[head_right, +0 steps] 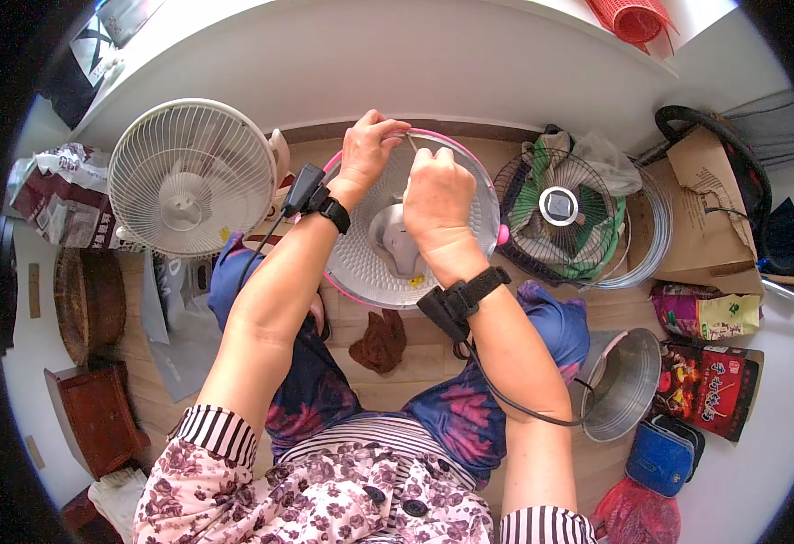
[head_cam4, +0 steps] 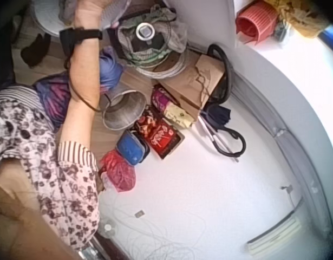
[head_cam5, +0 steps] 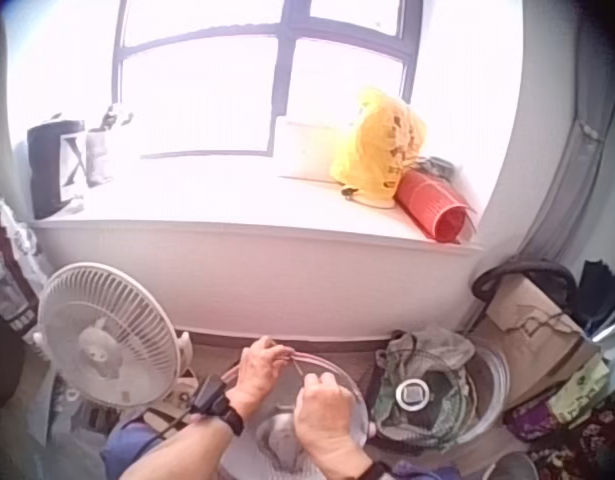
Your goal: The person uses a screwdriver to tighten screws on the circular front grille of a fan.
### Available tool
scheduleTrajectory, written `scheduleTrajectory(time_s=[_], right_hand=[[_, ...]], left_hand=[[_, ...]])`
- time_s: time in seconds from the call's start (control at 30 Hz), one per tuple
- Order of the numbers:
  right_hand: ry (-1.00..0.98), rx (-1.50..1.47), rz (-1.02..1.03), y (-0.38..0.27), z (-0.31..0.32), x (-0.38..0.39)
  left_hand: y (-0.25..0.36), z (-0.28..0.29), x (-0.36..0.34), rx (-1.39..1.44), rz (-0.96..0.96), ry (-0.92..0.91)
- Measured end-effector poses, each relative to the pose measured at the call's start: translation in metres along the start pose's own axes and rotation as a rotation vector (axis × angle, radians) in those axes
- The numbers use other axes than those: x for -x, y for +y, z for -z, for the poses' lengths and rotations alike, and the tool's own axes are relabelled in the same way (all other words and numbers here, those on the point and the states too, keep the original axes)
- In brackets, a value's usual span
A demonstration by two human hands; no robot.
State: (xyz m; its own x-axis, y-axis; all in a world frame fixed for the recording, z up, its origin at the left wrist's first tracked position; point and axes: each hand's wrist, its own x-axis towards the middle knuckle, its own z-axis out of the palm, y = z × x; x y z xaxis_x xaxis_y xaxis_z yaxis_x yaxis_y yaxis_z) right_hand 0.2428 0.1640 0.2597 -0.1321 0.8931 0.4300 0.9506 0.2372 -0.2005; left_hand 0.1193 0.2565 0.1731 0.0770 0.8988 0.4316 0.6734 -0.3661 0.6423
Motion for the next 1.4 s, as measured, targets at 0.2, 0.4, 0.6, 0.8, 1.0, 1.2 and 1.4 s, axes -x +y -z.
scheduleTrajectory(time_s=[0.2,0.4,0.6,0.8,1.0,1.2,1.4], right_hand=[[0.041,-0.08,-0.067,0.002,-0.005,-0.003],[-0.025,-0.259,-0.22,0.001,0.004,-0.008],[-0.035,-0.188,-0.163,0.0,0.004,-0.007],[0.033,0.009,-0.031,-0.001,0.003,-0.004],[-0.064,-0.048,-0.202,-0.004,0.0,-0.008],[-0.068,-0.134,-0.157,-0.002,0.0,-0.006],[-0.091,-0.154,-0.124,0.003,0.0,-0.002]], left_hand=[[-0.006,-0.002,0.001,0.005,-0.072,0.031],[-0.005,-0.001,0.003,0.049,-0.089,0.032],[-0.006,0.002,0.002,0.048,-0.088,-0.023],[-0.003,0.004,0.001,0.093,-0.023,-0.047],[-0.001,0.006,0.0,0.093,-0.003,-0.041],[-0.001,0.005,0.001,0.043,-0.008,-0.029],[0.001,0.0,0.0,0.012,-0.05,0.051]])
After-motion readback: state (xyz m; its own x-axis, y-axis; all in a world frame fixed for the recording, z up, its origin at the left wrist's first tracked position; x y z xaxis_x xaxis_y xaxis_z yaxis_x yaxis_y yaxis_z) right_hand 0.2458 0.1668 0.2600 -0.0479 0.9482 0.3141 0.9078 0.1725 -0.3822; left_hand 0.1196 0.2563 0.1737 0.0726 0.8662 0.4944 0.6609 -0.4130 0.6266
